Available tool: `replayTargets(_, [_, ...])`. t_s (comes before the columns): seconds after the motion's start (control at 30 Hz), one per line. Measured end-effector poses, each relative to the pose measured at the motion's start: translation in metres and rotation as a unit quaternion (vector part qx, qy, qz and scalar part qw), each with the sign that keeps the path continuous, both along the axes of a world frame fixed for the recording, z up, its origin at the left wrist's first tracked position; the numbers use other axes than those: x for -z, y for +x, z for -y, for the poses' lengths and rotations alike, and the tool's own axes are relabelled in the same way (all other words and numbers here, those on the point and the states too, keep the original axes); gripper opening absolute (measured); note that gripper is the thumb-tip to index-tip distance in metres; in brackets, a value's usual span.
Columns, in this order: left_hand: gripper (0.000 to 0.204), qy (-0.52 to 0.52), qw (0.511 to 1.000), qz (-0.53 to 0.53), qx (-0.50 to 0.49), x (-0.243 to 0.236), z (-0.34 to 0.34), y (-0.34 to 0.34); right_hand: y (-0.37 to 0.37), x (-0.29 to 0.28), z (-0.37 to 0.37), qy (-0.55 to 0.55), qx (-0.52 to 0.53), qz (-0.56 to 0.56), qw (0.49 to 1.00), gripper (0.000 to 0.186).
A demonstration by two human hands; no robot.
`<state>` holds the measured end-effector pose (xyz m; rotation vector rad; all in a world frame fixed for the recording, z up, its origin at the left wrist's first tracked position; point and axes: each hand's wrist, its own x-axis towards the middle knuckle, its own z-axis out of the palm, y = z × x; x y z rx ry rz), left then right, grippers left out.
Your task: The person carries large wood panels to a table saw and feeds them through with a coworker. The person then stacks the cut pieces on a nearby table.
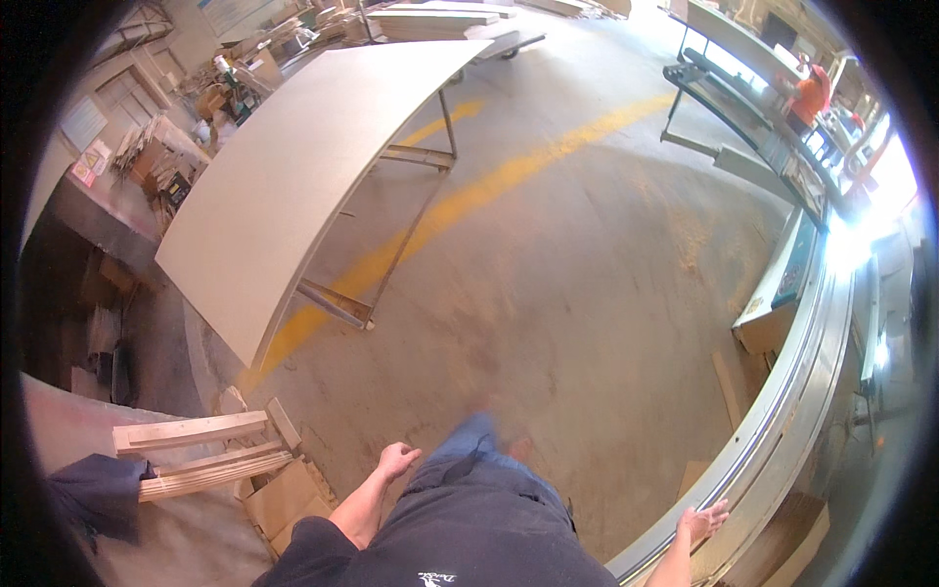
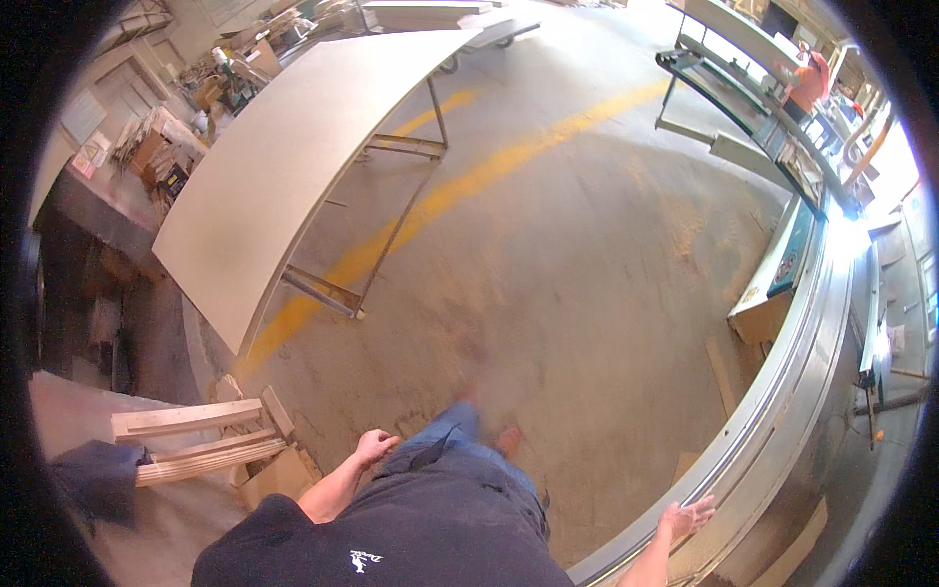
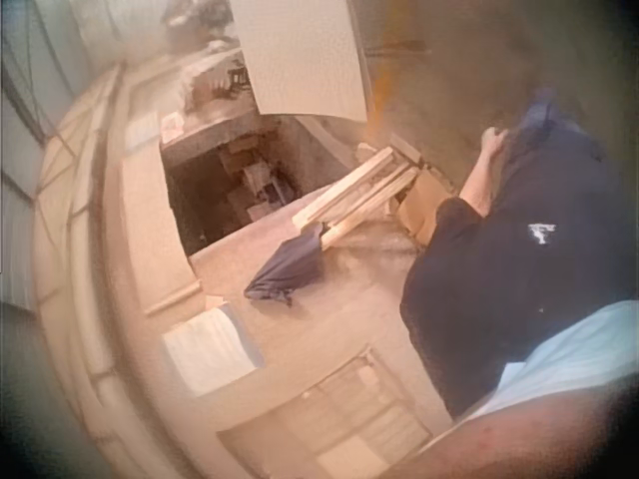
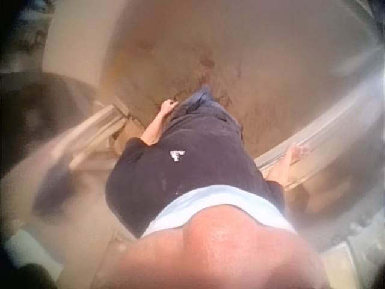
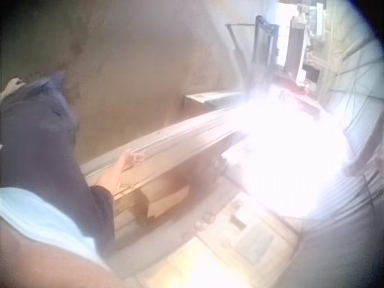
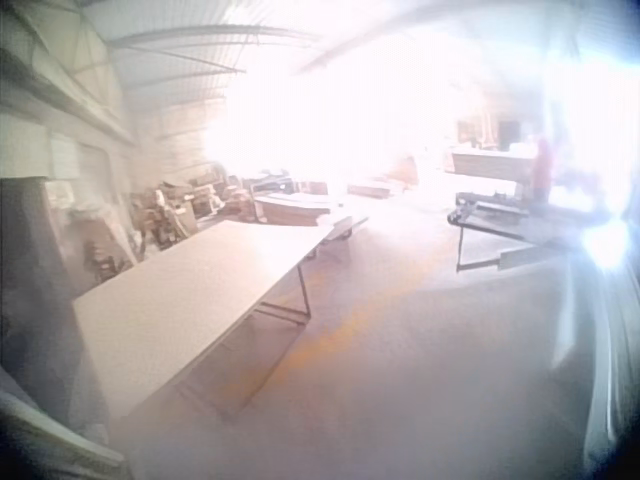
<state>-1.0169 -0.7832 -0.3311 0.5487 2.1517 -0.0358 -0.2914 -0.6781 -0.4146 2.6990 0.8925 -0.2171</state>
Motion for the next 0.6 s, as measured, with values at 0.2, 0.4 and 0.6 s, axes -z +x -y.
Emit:
replayTargets(0.2, [0.065, 0.222, 0.965, -0.122, -0.063, 0.019, -0.051, -0.054, 0.026, -0.018, -0.026, -0.091, -0.019, -0.031, 0.995, 0.099])
replayTargets(0.4, [0.043, 0.364, 0.84, -0.375, -0.144, -0.061, -0.099, -0.098, -0.116, 0.008, -0.096, -0.089, -0.16, -0.172, 0.968, 0.073])
replayTargets(0.6, [0.035, 0.537, 0.707, -0.382, -0.257, -0.108, -0.087, -0.165, -0.374, 0.038, -0.155, 0.012, -0.334, -0.618, 0.711, 0.057])
